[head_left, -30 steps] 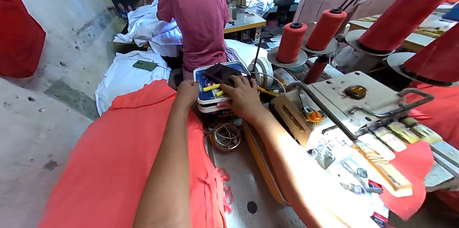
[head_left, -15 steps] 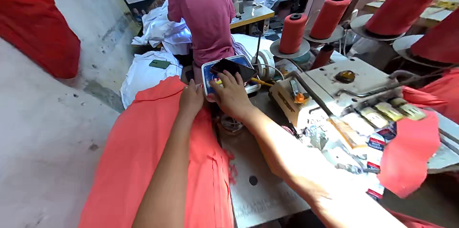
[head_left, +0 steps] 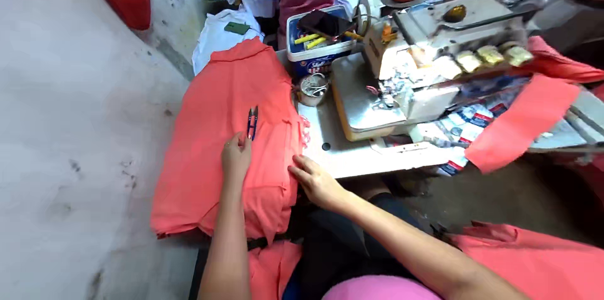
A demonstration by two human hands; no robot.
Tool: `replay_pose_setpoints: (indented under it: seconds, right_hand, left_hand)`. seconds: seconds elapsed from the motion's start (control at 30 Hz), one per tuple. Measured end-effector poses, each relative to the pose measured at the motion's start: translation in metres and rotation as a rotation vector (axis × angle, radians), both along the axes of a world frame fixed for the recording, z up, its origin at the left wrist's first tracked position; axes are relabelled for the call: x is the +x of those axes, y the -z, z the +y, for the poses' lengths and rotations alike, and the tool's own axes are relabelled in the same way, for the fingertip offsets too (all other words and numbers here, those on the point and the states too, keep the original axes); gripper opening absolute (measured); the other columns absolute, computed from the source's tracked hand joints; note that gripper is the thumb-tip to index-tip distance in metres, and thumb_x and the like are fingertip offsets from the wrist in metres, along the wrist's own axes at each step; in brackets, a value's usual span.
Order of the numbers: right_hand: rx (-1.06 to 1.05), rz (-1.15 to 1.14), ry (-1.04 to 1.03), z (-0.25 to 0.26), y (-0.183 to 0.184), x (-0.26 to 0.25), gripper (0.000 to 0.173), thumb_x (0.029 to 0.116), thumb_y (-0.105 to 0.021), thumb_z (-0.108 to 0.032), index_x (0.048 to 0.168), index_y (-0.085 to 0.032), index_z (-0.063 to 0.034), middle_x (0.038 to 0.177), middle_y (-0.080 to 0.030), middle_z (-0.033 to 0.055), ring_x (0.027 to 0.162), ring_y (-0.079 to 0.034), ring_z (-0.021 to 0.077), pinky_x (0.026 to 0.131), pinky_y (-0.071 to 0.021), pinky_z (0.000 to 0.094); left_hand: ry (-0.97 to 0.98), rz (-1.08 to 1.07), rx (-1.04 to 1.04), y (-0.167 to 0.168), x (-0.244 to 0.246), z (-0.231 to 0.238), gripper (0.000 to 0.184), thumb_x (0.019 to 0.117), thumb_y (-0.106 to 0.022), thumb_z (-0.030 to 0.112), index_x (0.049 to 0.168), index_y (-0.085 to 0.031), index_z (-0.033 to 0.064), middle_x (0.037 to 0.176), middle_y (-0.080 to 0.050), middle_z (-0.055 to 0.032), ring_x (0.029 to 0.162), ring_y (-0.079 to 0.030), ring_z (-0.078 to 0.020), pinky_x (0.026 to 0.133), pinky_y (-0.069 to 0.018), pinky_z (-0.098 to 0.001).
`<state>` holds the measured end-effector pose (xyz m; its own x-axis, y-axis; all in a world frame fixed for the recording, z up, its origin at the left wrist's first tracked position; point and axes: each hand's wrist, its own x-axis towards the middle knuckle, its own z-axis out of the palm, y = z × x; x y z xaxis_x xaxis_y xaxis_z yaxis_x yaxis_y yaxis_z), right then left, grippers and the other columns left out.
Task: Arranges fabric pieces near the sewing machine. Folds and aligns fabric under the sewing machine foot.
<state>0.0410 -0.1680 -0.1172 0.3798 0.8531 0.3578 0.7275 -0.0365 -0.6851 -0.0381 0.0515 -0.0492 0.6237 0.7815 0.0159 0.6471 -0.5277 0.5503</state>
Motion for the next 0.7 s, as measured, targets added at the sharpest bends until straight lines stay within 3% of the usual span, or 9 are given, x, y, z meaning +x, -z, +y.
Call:
replay_pose_setpoints:
  seconds: [0.13,0.23,0.3,0.33,0.4,0.5,0.57,0.63,0.7]
  right_hand:
    - [-0.113,0.191,-0.116,-0.026,-0.013,0.009,0.038,0.1016,-0.055,-0.005,0.138,-0.061,0.0038,0.149,-0.051,0.0276,0.138,-0.051,0.0405,0.116,-0.0386,0.0493]
    - [-0.096,0.483,-0.087,-0.045,-0.042,0.021,0.035,0.106,-0.048,-0.005,0.135,-0.06,0.0101,0.132,-0.064,0.0281,0.126,-0.061,0.0354,0.111,-0.0429,0.0453]
    - [-0.01,0.681,-0.04,-0.056,-0.052,0.026,0.036,0.1083,-0.043,-0.006,0.135,-0.058,0.013,0.124,-0.066,0.0288,0.116,-0.066,0.0296,0.105,-0.0472,0.0398]
    - [0.035,0.784,-0.026,-0.06,-0.054,0.028,0.038,0.109,-0.04,-0.007,0.137,-0.054,0.0143,0.123,-0.066,0.0287,0.111,-0.066,0.0257,0.101,-0.0493,0.0358]
    - [0.104,1.003,-0.011,-0.066,-0.059,0.029,0.043,0.1104,-0.038,-0.01,0.145,-0.044,0.0137,0.128,-0.062,0.0285,0.113,-0.065,0.0215,0.101,-0.0494,0.0319]
    - [0.202,1.274,-0.03,-0.071,-0.068,0.023,0.051,0.1108,-0.038,-0.013,0.155,-0.027,0.0092,0.135,-0.056,0.0258,0.116,-0.062,0.0192,0.102,-0.0485,0.0317]
    - [0.25,1.301,-0.032,-0.076,-0.07,0.017,0.046,0.1099,-0.038,-0.013,0.149,-0.033,0.0094,0.116,-0.063,0.015,0.097,-0.062,0.0087,0.089,-0.05,0.0263]
    - [0.271,1.296,0.052,-0.084,-0.066,0.011,0.035,0.1092,-0.04,-0.01,0.137,-0.047,0.0104,0.096,-0.069,0.0054,0.082,-0.061,0.0009,0.08,-0.0503,0.0215]
    - [0.252,1.301,0.179,-0.098,-0.06,0.009,0.032,0.1109,-0.035,-0.012,0.125,-0.055,0.0095,0.09,-0.067,0.0023,0.077,-0.059,-0.0003,0.076,-0.0493,0.0203]
  left_hand:
    - [0.028,0.285,0.176,0.016,0.057,-0.005,0.05,0.1082,-0.045,0.029,0.143,-0.052,-0.006,0.143,-0.048,-0.0382,0.134,-0.047,-0.0549,0.106,-0.0392,-0.0686]
    - [0.068,0.294,0.026,-0.006,0.068,-0.011,0.048,0.111,-0.034,0.021,0.142,-0.048,-0.0131,0.141,-0.048,-0.0403,0.133,-0.049,-0.0534,0.109,-0.0367,-0.0669]
    - [0.048,0.099,-0.092,-0.017,0.054,-0.031,0.047,0.1129,-0.029,0.021,0.13,-0.055,-0.0147,0.111,-0.06,-0.0317,0.099,-0.06,-0.0356,0.089,-0.0472,-0.0508]
    - [0.029,-0.025,-0.146,-0.02,0.044,-0.051,0.046,0.1132,-0.027,0.025,0.123,-0.055,-0.0103,0.09,-0.054,-0.0147,0.075,-0.053,-0.0175,0.071,-0.0467,-0.0348]
    - [0.054,-0.254,-0.249,-0.02,0.025,-0.103,0.044,0.1125,-0.029,0.025,0.121,-0.054,-0.0098,0.078,-0.048,-0.0013,0.061,-0.047,-0.0037,0.059,-0.0447,-0.0232]
    - [0.251,-0.34,-0.135,-0.003,0.003,-0.18,0.039,0.1061,-0.036,0.008,0.126,-0.052,-0.0216,0.098,-0.058,-0.0231,0.086,-0.058,-0.0212,0.08,-0.0494,-0.0357]
    - [0.393,-0.4,0.03,0.017,-0.002,-0.22,0.037,0.0991,-0.045,0.001,0.123,-0.055,-0.0251,0.115,-0.06,-0.0389,0.111,-0.062,-0.0402,0.099,-0.0484,-0.0459]
    - [0.452,-0.477,0.115,0.035,0.003,-0.244,0.028,0.0936,-0.05,-0.002,0.107,-0.063,-0.0228,0.109,-0.063,-0.0366,0.107,-0.065,-0.0368,0.098,-0.0514,-0.0387]
    - [0.57,-0.486,0.016,0.044,0.001,-0.25,0.03,0.0954,-0.048,-0.001,0.11,-0.063,-0.0217,0.109,-0.062,-0.0317,0.108,-0.064,-0.0255,0.099,-0.0488,-0.0267]
